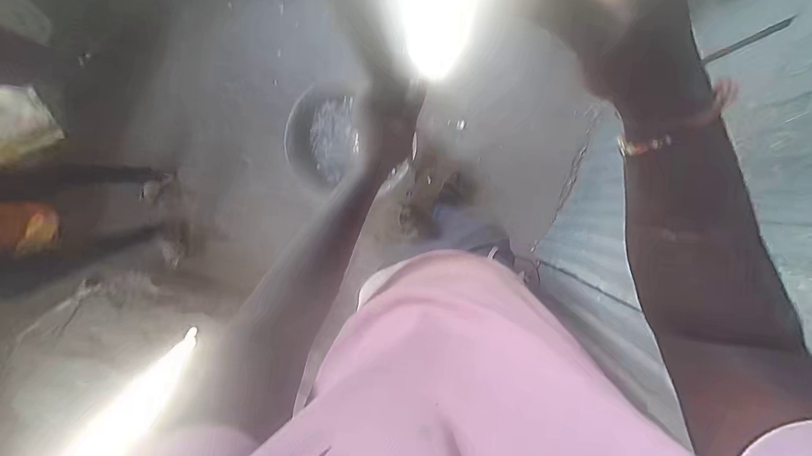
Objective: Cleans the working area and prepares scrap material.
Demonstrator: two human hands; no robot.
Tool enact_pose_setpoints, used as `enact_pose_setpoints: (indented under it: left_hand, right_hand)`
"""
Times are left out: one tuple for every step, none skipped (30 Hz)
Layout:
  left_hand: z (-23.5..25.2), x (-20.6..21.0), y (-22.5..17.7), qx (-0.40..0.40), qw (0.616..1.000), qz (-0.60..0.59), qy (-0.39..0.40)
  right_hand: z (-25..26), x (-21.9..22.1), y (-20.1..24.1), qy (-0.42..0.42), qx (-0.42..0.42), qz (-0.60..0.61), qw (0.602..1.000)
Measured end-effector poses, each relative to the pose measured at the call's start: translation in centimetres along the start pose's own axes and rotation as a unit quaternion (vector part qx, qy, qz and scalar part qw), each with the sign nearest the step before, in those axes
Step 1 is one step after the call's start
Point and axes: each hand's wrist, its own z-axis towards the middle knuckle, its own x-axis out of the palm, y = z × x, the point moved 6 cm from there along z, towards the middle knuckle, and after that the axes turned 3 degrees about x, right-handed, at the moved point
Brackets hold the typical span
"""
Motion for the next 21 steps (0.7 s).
enact_pose_setpoints:
  left_hand:
    - [-0.3,-0.7,-0.6,-0.006,1.000,0.003,0.001]
    - [-0.9,-1.2,-0.9,-0.012,1.000,0.002,0.000]
    - [-1.7,-1.6,-1.0,-0.021,1.000,0.000,-0.007]
    - [-2.4,-1.9,-0.8,-0.031,0.999,-0.004,-0.020]
    - [-2.8,-2.0,-0.6,-0.038,0.999,-0.006,-0.033]
    - [-3.2,-2.0,-0.5,-0.044,0.998,-0.009,-0.039]
    - [-3.5,-1.9,-0.4,-0.048,0.998,-0.016,-0.048]
    - [-3.5,-1.8,-0.4,-0.048,0.997,-0.019,-0.055]
    - [-3.5,-1.6,-0.4,-0.042,0.997,-0.018,-0.061]
    - [-3.4,-1.4,-0.4,-0.034,0.997,-0.016,-0.068]
    - [-3.3,-1.3,-0.4,-0.034,0.996,-0.014,-0.076]
    - [-3.3,-1.0,-0.4,-0.041,0.995,-0.018,-0.084]
    - [-3.3,-0.7,-0.4,-0.050,0.994,-0.021,-0.094]
    - [-3.2,-0.4,-0.3,-0.057,0.993,-0.018,-0.104]
    - [-3.1,-0.2,-0.2,-0.063,0.992,-0.012,-0.112]
    - [-3.0,0.1,-0.1,-0.063,0.991,-0.004,-0.117]
    - [-2.9,0.3,0.0,-0.062,0.991,0.001,-0.121]
    - [-3.0,0.6,0.1,-0.064,0.990,0.009,-0.123]
    - [-3.2,0.9,0.1,-0.063,0.990,0.013,-0.127]
    - [-3.5,1.2,0.0,-0.058,0.989,0.008,-0.133]
    - [-3.6,1.5,0.0,-0.054,0.989,-0.005,-0.139]
  right_hand:
    - [-1.2,-3.1,-1.6,-0.037,0.039,0.008,0.999]
    - [-3.2,-5.9,-3.8,-0.067,0.099,-0.004,0.993]
    - [-5.8,-8.3,-6.5,-0.095,0.175,-0.022,0.980]
    - [-9.0,-10.1,-9.4,-0.111,0.256,-0.047,0.959]
    - [-12.5,-11.6,-12.5,-0.120,0.328,-0.067,0.935]
    - [-16.3,-12.5,-15.4,-0.116,0.395,-0.083,0.908]
    - [-20.2,-12.8,-17.9,-0.101,0.449,-0.101,0.882]
    - [-24.0,-12.9,-20.3,-0.084,0.491,-0.119,0.859]
    - [-27.6,-12.9,-22.6,-0.068,0.532,-0.133,0.834]
    - [-31.0,-12.7,-24.7,-0.048,0.572,-0.139,0.807]
    - [-34.4,-12.4,-26.2,-0.026,0.610,-0.135,0.781]
    - [-37.6,-12.2,-27.1,0.000,0.644,-0.128,0.755]
    - [-40.6,-12.1,-27.5,0.027,0.673,-0.120,0.729]
    - [-42.9,-12.2,-27.6,0.052,0.697,-0.114,0.706]
    - [-44.8,-12.4,-27.8,0.073,0.716,-0.108,0.686]
    - [-46.1,-12.8,-27.9,0.081,0.730,-0.100,0.672]
    - [-46.8,-13.4,-27.8,0.076,0.740,-0.091,0.662]
    - [-47.0,-14.3,-27.6,0.070,0.746,-0.086,0.656]
    - [-46.9,-15.2,-27.5,0.068,0.747,-0.087,0.655]
    - [-46.4,-16.0,-27.5,0.072,0.741,-0.093,0.661]
    - [-45.4,-17.0,-27.9,0.080,0.726,-0.107,0.674]
